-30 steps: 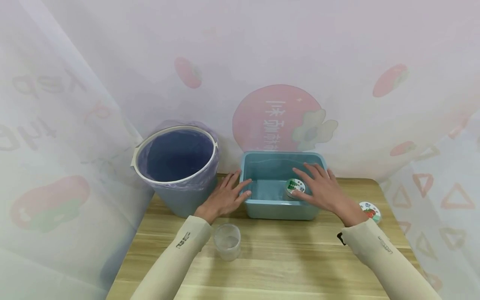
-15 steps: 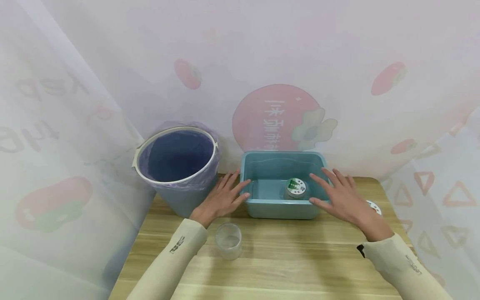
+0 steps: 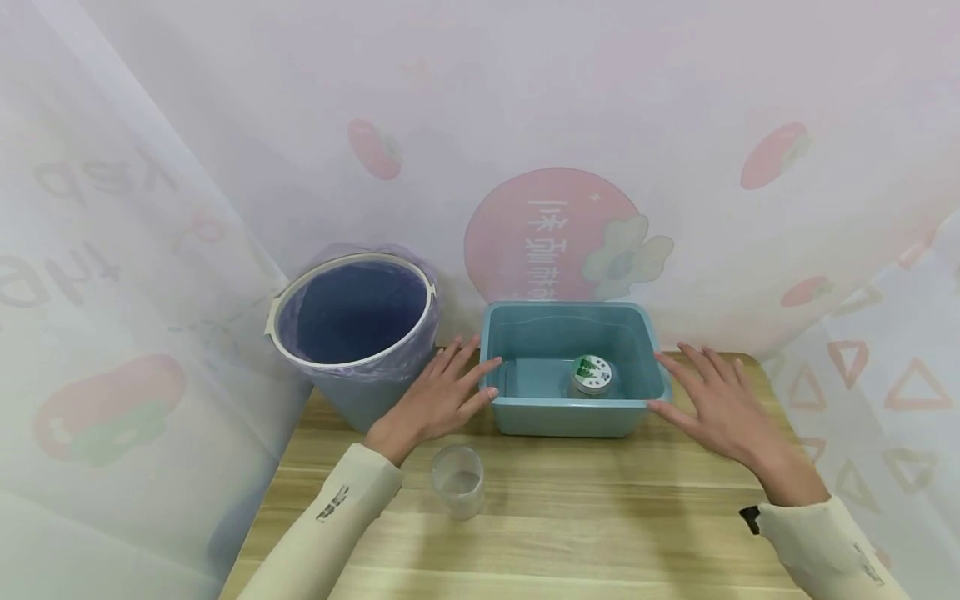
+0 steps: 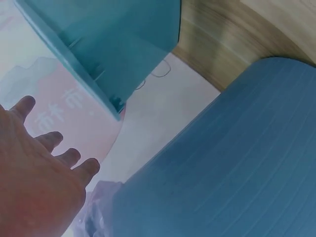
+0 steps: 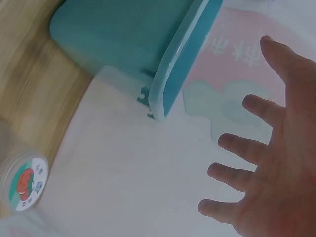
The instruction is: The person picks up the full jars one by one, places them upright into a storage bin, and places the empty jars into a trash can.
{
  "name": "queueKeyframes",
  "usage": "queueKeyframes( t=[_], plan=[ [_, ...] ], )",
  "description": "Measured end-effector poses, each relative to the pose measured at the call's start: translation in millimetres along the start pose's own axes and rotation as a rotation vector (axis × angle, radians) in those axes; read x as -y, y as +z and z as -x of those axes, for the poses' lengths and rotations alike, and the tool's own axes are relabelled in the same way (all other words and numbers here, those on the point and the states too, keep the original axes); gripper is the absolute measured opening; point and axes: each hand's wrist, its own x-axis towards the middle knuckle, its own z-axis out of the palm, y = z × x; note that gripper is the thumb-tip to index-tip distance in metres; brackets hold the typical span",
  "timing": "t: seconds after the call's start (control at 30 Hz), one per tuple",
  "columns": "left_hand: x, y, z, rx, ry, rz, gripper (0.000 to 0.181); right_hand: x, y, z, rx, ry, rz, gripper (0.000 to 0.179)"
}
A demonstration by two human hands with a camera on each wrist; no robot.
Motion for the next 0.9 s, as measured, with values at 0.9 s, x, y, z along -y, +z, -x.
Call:
queueKeyframes(
  t=[0.9],
  plan=[
    [6.8,-79.6,58.0,-0.153,0.021,-0.106,0.059,-59.2,2.3,38.0,-0.072,0.133,0.018,0.077]
  ],
)
